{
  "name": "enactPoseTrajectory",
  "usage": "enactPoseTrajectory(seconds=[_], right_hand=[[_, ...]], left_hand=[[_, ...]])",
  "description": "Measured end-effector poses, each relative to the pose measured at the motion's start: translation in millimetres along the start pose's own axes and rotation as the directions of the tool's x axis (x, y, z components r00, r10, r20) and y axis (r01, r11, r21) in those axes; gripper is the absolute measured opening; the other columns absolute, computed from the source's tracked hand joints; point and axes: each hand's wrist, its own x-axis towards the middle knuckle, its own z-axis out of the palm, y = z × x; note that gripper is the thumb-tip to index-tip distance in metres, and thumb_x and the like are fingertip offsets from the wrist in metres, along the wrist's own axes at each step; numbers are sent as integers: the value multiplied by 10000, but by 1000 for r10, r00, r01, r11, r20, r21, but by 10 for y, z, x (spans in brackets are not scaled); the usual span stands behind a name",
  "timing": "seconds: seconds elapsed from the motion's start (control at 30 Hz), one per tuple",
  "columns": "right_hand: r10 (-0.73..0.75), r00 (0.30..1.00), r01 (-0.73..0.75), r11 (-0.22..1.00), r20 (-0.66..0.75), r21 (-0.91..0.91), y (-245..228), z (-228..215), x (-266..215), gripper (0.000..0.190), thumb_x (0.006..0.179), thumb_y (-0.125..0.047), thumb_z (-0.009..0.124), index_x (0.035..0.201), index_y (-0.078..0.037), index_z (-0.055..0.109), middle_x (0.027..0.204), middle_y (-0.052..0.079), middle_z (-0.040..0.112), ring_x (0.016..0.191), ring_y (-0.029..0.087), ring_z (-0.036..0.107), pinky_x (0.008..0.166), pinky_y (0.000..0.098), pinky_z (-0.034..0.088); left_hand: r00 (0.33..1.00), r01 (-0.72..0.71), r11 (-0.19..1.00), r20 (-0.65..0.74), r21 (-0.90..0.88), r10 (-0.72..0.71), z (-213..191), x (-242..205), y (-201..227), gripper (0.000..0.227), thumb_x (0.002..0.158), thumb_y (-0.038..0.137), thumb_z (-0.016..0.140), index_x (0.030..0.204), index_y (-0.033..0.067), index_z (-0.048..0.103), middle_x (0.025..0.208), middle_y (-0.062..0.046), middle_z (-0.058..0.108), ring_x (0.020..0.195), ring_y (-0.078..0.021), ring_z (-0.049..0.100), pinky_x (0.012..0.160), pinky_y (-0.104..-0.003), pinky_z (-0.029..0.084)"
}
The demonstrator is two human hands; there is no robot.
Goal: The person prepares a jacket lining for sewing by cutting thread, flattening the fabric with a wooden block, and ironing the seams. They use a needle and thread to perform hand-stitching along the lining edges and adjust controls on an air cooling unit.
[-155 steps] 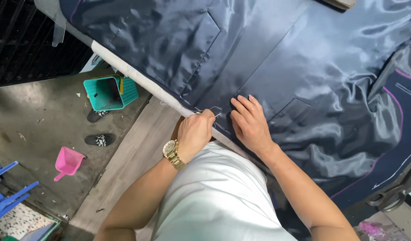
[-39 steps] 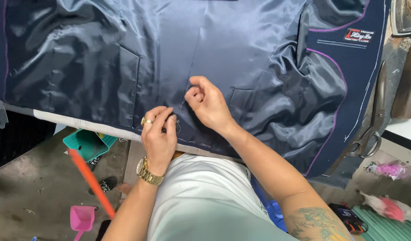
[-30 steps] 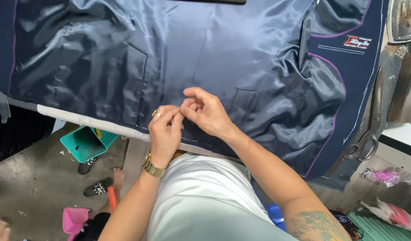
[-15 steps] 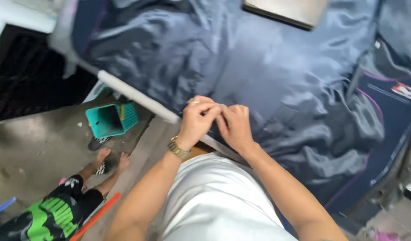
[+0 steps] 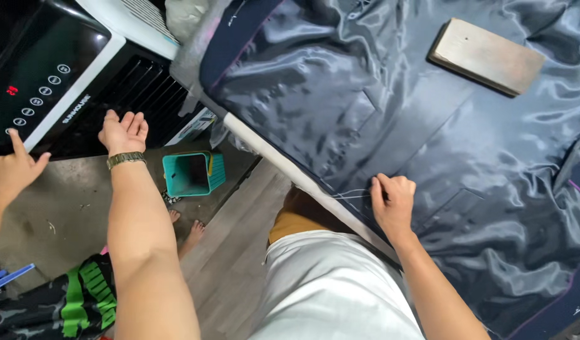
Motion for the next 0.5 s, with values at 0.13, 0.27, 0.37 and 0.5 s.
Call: enactPoseTrajectory(seconds=[0.13,0.27,0.37,0.5], right_hand=[[78,996,-77,997,-39,7,-49,70,-6,81,1000,-92,742,1066,-47,754,760,36,670,823,234,642,837,357,394],[123,990,-123,992,-66,12,-110,96,-2,94,1006,-70,749,1088,-25,756,762,31,717,835,240,653,862,349,396],[160,984,-160,987,-73,13,-106,127,-23,97,1001,-71,758,1088,-30,764,760,21,723,832,227,654,858,339,395],[186,980,-185,982,-69,26,-136,103,-16,113,999,-66,757,1102,-21,767,768,20,734,845,216,665,864,331,394]], left_hand=[[1000,-7,995,9,97,7,79,298,128,639,991,477,603,1454,113,354,1338,-155,641,1091,-289,784,805,-407,685],[998,39,991,41,125,-44,154,549,135,667,1003,527,550,1510,147,342,1261,-95,666,1049,-234,770,838,-378,636],[999,21,991,33,129,-26,233,395,151,563,1013,481,517,1442,128,428,1197,-79,656,1003,-205,764,820,-354,643],[999,20,993,39,114,-24,243,464,180,493,1007,479,532,1362,139,497,1102,-44,675,948,-190,763,802,-335,644]])
